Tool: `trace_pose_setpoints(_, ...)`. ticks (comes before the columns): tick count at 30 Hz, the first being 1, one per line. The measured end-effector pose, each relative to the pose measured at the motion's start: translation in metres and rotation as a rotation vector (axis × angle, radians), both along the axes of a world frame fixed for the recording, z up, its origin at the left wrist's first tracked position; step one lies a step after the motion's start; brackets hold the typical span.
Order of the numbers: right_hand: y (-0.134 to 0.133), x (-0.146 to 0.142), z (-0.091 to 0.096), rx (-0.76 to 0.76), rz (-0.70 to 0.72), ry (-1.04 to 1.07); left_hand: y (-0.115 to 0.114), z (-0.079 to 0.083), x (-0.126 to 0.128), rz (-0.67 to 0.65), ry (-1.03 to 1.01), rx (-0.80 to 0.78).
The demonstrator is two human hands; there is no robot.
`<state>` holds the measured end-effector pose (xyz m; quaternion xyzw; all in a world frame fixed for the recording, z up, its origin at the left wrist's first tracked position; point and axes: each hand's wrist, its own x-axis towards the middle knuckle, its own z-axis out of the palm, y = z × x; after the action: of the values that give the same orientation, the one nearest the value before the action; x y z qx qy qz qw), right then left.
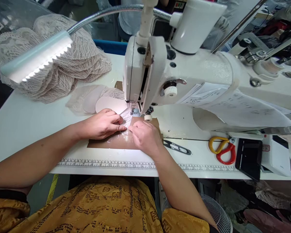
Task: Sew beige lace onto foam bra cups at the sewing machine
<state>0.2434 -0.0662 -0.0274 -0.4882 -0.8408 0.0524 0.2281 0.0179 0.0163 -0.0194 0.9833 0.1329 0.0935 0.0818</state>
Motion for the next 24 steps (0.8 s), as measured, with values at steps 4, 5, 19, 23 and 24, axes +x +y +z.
trace_pose_setpoints(4, 0.000, -0.001, -0.001, 0.050, 0.031, -0.118, 0.000, 0.001, -0.001, 0.004, 0.000, -0.009)
trace_pose_setpoints(5, 0.000, -0.001, -0.001, 0.057, 0.034, -0.137, 0.000, 0.001, -0.001, 0.008, 0.000, -0.009)
trace_pose_setpoints(19, 0.001, -0.002, -0.003, 0.086, 0.040, -0.149, 0.002, 0.003, 0.016, 0.126, 0.130, 0.139)
trace_pose_setpoints(23, 0.001, -0.002, -0.003, 0.081, 0.043, -0.146, 0.004, 0.003, 0.014, 0.126, 0.153, 0.136)
trace_pose_setpoints(24, 0.001, -0.002, -0.003, 0.075, 0.041, -0.147, 0.004, 0.003, 0.014, 0.127, 0.156, 0.144)
